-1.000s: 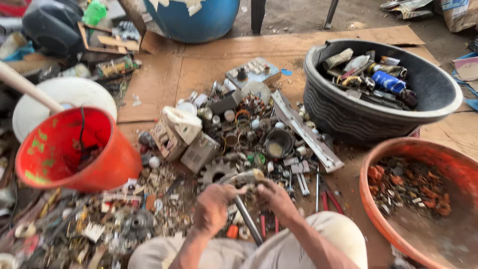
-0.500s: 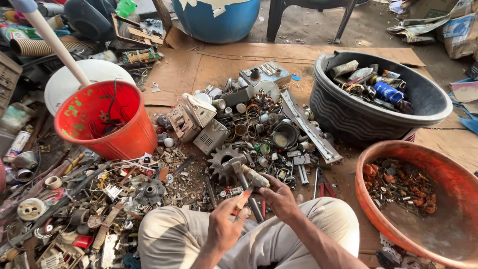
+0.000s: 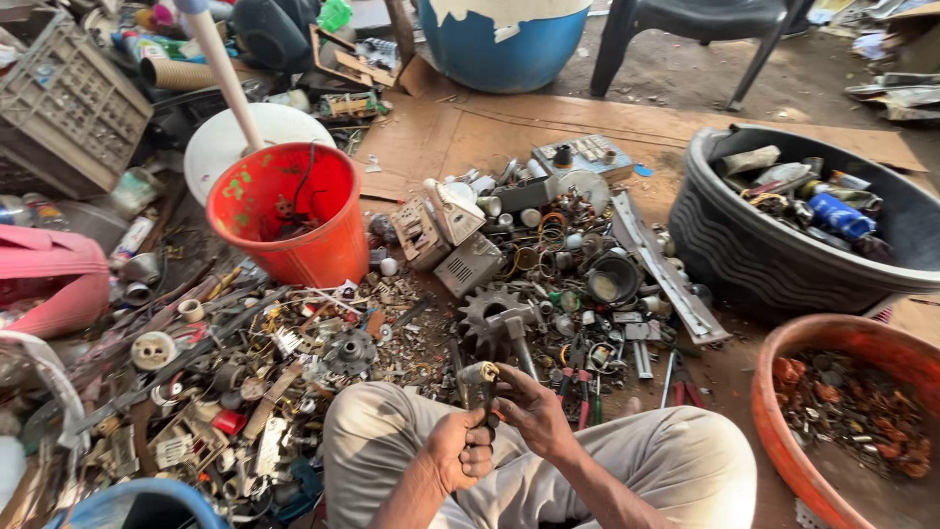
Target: The person sits on the floor amidst a large pile of scrap metal and debris. They use a hammer to strike and break apart various metal components, including gears and electronic parts, to separate materials. The person occasionally uses pliers to manipulate smaller items within the pile.
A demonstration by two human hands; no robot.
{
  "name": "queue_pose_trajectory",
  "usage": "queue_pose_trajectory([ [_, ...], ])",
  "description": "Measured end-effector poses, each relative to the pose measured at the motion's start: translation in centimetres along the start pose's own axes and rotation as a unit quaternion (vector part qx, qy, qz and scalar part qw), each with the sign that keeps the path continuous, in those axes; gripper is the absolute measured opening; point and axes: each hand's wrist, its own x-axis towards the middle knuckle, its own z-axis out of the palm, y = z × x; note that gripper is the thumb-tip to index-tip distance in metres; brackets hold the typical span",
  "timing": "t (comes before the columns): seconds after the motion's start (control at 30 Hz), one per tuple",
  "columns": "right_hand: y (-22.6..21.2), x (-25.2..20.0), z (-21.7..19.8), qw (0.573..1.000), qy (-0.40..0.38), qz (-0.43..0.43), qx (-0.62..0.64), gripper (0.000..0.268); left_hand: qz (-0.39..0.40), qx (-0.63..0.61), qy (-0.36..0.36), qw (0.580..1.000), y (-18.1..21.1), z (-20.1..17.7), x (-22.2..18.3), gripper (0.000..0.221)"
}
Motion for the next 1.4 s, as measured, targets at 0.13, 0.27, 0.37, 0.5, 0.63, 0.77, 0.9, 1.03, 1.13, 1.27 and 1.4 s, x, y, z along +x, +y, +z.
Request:
queue_pose_trajectory([
  [0.13,1.3,-0.2,-0.3,0.994,0.008,-0.011,-0.108,0.052,0.015,0.022,-0.071,0.997,-0.8,-1.2,-0.7,0.028],
  [0.27,2.1,-0.3,-0.7,0.996,0.012,-0.018,-0.091,0.053,0.015,0.039,-0.029,0.999,-0.7,-0.9,-0.4,0.027],
  [0.37,2.9,0.1,-1.4,1.000,0.007,-0.023,-0.021,0.053,0.045,0.068,0.034,0.996,-0.4,0.0,0.1,0.025],
  [0.5,3.6,0.9,-2.6,0.996,0.039,0.004,-0.083,0.057,0.173,0.274,0.198,0.925,1.2,-0.5,2.4,0.025],
  [0.63,3.4,2.1,-3.2,0.990,0.101,0.018,-0.100,0.056,0.372,0.521,0.360,0.679,5.3,-4.0,6.9,0.031],
  [0.77,3.2,2.5,-3.5,0.979,0.129,0.064,-0.144,0.053,0.423,0.619,0.428,0.505,10.8,-5.0,10.0,0.037],
  [0.9,3.3,2.9,-3.6,0.961,0.132,0.062,-0.234,0.051,0.384,0.631,0.418,0.529,11.6,-2.6,9.6,0.031],
  [1.03,3.6,3.6,-4.2,0.942,0.174,0.073,-0.277,0.048,0.485,0.649,0.386,0.441,11.5,-1.9,10.4,0.028],
  [1.13,4.2,4.3,-4.6,0.893,0.239,0.110,-0.365,0.051,0.477,0.650,0.402,0.433,11.8,-2.3,11.3,0.027],
  [1.27,6.8,6.0,-5.9,0.868,0.205,0.076,-0.446,0.061,0.378,0.638,0.430,0.515,12.1,-2.5,11.8,0.026],
  [1.4,8.6,6.8,-5.9,0.906,0.169,0.188,-0.340,0.065,0.423,0.534,0.363,0.636,12.0,-3.8,12.2,0.023],
])
